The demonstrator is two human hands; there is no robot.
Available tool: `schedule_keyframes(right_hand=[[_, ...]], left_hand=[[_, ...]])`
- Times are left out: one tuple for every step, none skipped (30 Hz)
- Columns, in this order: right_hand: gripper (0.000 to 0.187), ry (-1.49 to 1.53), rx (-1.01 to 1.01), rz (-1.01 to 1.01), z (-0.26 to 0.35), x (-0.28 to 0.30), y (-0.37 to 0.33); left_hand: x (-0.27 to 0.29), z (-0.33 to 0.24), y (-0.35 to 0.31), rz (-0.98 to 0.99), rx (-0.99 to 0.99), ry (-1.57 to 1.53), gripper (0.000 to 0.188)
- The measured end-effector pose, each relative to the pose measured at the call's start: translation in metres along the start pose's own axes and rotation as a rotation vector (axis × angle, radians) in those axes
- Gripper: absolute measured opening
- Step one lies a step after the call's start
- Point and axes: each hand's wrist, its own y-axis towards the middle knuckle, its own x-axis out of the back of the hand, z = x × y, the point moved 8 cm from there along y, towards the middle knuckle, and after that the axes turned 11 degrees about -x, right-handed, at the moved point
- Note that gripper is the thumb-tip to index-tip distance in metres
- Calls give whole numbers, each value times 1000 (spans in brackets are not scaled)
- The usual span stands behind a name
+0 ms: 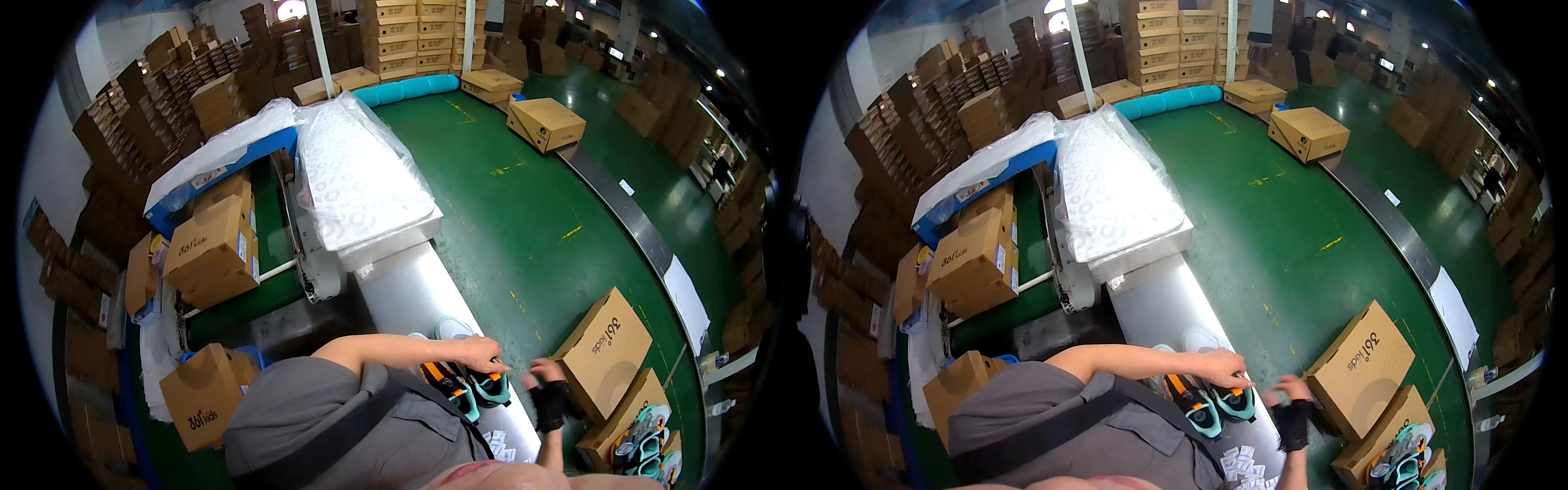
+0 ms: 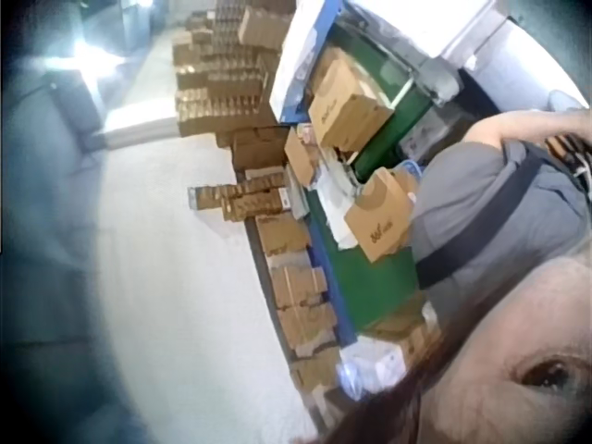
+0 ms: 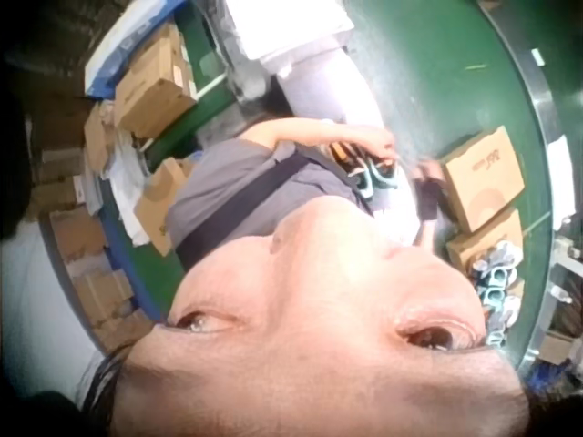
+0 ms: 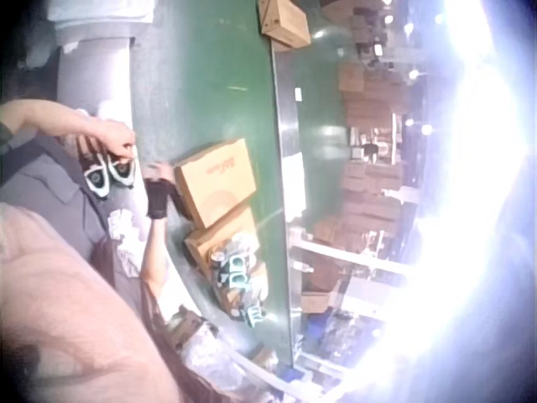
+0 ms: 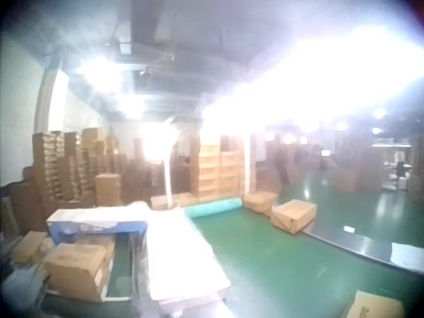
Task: The person places tissue paper into a cardboard shoe box, inserts a pair of teal and orange children's shoes, folds the tissue over them, closes the box, and moves it to a stack. This process is repeated multiple times with new boxes and shoes.
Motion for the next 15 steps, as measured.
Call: schedule_keyframes(right_hand=[[35,-140,-159,-83,-36,22,4],[53,-712,-365,-294,-67,38,-2],[77,-885,-675,-31,-107,42,-4],[88,-935,-826,45,-134,43,-9],[87,-935,-816,-53,-146,43,-9],[87,-933,-807,-145,-148,43,-13],[85,-910,-795,-211,-152,42,-14],[84,-887,-776,-281,-156,42,-14],[83,-862,-754,-336,-155,40,-13],[82,-775,-727,-387,-129,41,-8],[82,-687,-699,-435,-103,43,-6],[80,-670,-583,-544,-71,48,-9],[70,-235,-419,-647,-40,62,-12],[64,22,-406,-716,-40,74,-29],[59,285,-368,-784,-39,83,-45]], left_hand=[[1,-8,1,73,5,6,61],[6,-14,3,116,33,-30,61],[13,-19,3,152,64,-69,62],[17,-19,6,191,91,-103,62],[17,-16,9,201,71,-105,61],[12,-13,15,215,52,-112,60],[7,-11,21,229,33,-118,61],[1,-11,27,242,14,-124,62],[8,-15,33,71,-72,-75,59],[15,-23,39,-99,-165,-23,58],[25,-30,42,-271,-256,30,58],[29,-39,48,-296,-310,52,58],[37,-49,51,-330,-360,74,58],[43,-57,52,-360,-416,98,58],[38,-52,51,-280,-388,122,57]])
